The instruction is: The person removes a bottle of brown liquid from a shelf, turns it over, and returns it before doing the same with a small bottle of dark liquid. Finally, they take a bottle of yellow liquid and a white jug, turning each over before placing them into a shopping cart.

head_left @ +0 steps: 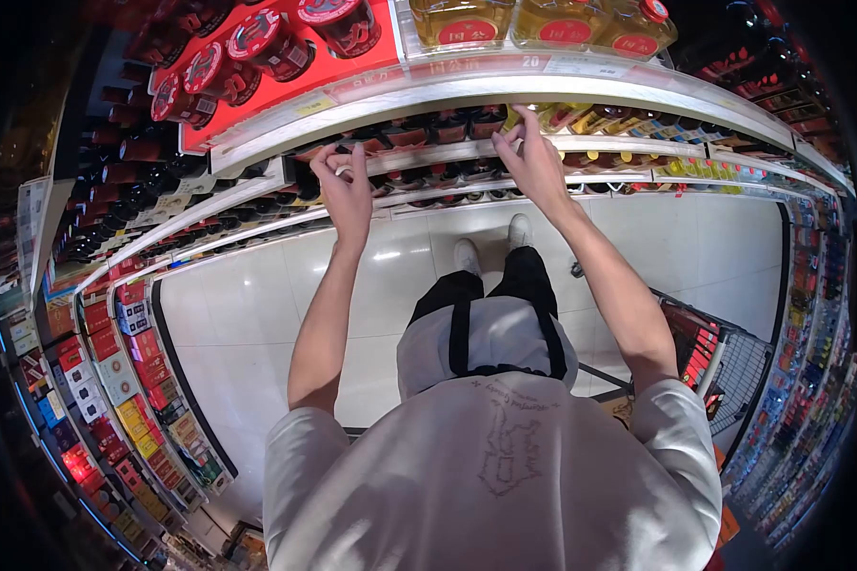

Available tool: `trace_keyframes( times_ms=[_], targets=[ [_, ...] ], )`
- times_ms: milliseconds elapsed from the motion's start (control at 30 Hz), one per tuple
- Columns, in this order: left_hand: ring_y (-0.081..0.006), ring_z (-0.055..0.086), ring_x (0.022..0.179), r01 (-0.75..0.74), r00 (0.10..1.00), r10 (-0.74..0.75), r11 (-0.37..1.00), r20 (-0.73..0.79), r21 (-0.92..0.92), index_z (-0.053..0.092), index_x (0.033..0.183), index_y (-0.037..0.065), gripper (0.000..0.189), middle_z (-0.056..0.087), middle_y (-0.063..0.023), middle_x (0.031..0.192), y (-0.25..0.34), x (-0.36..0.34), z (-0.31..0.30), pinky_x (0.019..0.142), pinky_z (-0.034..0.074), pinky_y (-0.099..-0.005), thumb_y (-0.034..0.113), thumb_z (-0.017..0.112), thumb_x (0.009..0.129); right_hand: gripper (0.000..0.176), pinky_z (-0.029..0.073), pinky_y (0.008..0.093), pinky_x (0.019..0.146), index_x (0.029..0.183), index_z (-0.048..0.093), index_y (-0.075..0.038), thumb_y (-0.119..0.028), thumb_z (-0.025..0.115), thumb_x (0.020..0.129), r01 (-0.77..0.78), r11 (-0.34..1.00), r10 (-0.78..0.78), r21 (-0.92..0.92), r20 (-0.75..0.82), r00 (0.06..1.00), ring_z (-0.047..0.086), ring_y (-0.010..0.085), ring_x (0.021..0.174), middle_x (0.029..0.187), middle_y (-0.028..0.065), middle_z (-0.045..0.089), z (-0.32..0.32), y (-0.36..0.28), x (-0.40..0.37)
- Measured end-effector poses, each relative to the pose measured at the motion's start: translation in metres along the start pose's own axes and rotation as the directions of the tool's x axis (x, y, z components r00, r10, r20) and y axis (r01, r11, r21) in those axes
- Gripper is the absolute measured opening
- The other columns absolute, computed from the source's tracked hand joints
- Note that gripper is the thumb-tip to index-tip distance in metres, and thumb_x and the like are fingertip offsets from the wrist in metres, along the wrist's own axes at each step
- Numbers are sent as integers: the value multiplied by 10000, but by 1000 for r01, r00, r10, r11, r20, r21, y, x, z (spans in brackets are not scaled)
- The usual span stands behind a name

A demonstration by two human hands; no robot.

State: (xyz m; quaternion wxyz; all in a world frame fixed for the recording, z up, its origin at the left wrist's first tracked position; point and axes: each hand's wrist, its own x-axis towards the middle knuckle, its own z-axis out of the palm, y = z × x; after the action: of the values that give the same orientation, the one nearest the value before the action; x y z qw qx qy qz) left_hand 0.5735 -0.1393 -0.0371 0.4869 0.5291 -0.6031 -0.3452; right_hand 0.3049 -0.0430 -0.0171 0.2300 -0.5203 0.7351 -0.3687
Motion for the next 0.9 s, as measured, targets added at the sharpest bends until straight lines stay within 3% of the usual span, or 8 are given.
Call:
trace_keyframes(
  times_ms=[33, 100, 133, 167, 233, 333, 533, 900],
  targets=[
    [-137, 626, 565, -1, 1000, 1, 1000, 3, 3, 512, 1172, -14, 369, 638, -56, 728, -3, 8, -7, 533, 469, -259, 244, 688, 975, 549, 523, 476, 716, 1389, 393, -21, -245, 642, 954, -10, 999, 10, 31, 7, 1000, 696, 357, 787, 836, 87, 693, 2, 2, -2],
    [-178, 635, 566, -39, 989, -7, 950, 146, 310, 504, 1191, -29, 457, 661, -75, 762, -11, 26, -20, 557, 496, -322, 303, 711, 954, 532, 521, 476, 720, 1385, 412, -29, -245, 639, 954, -14, 999, 13, 42, 15, 1000, 695, 361, 788, 838, 88, 693, 11, 9, -5],
    [-253, 669, 598, -115, 987, 63, 920, 148, 375, 534, 1159, -26, 509, 683, -86, 756, -15, 34, -21, 593, 518, -403, 391, 716, 933, 516, 520, 475, 724, 1380, 431, -37, -245, 636, 955, -16, 999, 14, 52, 24, 1000, 694, 364, 790, 841, 89, 693, 16, 11, -6],
    [-253, 669, 598, -116, 987, 65, 919, 147, 377, 534, 1159, -26, 509, 683, -86, 756, -19, 37, -23, 593, 518, -403, 391, 716, 933, 516, 520, 475, 724, 1380, 431, -37, -245, 636, 955, -13, 998, 12, 55, 24, 1000, 694, 364, 790, 841, 89, 693, 19, 13, -7],
    [-318, 693, 645, -47, 970, -91, 841, 226, 539, 592, 1069, -10, 491, 694, -92, 728, -3, 42, -21, 617, 529, -443, 449, 696, 929, 447, 517, 465, 728, 1334, 498, -41, -242, 630, 957, -41, 999, 39, 24, 62, 997, 691, 361, 795, 833, 92, 684, 22, 11, -14],
    [-366, 694, 671, -102, 970, -54, 792, 236, 602, 641, 950, 2, 486, 696, -98, 700, -10, 49, -17, 632, 534, -471, 487, 673, 930, 384, 513, 456, 722, 1281, 548, -32, -236, 618, 963, -26, 1000, 25, 12, 101, 995, 685, 350, 790, 823, 97, 677, 23, 10, -21],
    [-334, 701, 687, -162, 963, -39, 707, 266, 689, 682, 932, -3, 534, 710, -98, 728, -16, 57, -14, 652, 534, -445, 529, 635, 944, 328, 505, 446, 698, 1241, 589, -52, -244, 605, 974, -69, 997, 66, 15, 180, 982, 677, 332, 767, 830, 91, 680, 20, 11, -31],
    [-423, 688, 697, -179, 968, 10, 726, 251, 663, 665, 834, -12, 528, 690, -191, 707, -10, 53, -13, 656, 536, -504, 500, 625, 956, 317, 514, 435, 719, 1218, 626, -66, -265, 603, 973, -131, 991, 129, -5, 214, 968, 686, 307, 787, 834, 85, 690, 19, 11, -43]
  ],
)
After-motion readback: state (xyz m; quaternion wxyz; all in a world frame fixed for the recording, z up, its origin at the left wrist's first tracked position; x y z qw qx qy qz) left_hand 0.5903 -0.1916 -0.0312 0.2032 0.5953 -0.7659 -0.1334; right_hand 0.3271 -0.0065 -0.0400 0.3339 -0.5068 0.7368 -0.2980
